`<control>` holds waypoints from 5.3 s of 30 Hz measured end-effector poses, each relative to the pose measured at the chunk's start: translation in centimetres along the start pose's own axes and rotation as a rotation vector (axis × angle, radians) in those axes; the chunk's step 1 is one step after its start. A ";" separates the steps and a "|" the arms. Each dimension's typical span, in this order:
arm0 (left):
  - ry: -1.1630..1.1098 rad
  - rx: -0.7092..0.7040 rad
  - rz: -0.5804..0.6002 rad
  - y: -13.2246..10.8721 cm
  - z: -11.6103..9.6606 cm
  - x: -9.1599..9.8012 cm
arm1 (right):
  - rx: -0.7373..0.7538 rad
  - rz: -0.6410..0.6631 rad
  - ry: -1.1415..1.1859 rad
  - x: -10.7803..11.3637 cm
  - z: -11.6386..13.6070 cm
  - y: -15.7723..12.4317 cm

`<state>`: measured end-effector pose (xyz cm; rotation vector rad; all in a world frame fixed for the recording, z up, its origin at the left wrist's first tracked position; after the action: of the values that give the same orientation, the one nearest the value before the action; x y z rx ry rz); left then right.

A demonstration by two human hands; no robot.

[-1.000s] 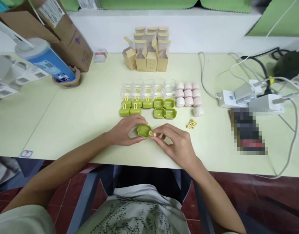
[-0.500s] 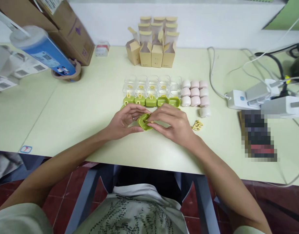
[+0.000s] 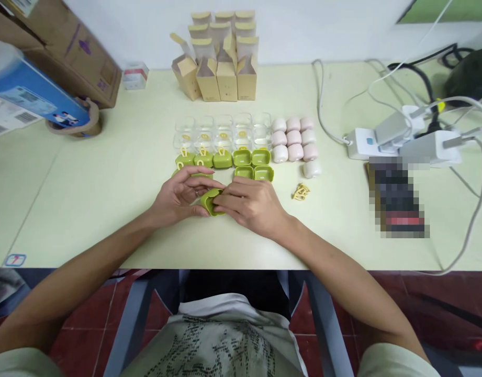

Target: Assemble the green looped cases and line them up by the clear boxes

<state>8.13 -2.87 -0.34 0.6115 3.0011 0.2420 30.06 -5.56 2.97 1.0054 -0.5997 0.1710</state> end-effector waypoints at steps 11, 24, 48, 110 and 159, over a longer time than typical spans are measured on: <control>0.001 -0.029 -0.037 0.0 0.5 -0.5 | 0.011 -0.024 -0.170 -0.3 1.1 -0.5; -0.070 -0.045 0.016 0.0 0.0 -0.3 | -0.079 -0.174 0.171 1.1 0.9 0.1; 0.065 -0.201 -0.088 -0.5 -0.1 -1.5 | -0.911 -0.050 0.988 -1.2 -1.3 -0.1; 0.994 -0.816 -0.244 -0.2 -0.4 7.3 | 0.143 -0.043 -0.546 -1.8 -1.3 -0.5; 0.917 -0.698 -0.376 0.0 -0.7 8.0 | -0.284 0.001 -0.427 -0.4 -4.4 0.7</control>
<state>0.73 0.16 0.07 -0.2171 3.2887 1.8485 31.16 -1.47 1.50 0.7669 -0.9835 -0.1315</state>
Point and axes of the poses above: each hand's wrist, its own y-axis towards the middle knuckle, its own x-axis out of the back of the hand, z = x × y, the point moved 3 cm from there along y, towards the middle knuckle, and after that the axes turned 12 degrees about -z, right-handed, at the moved point
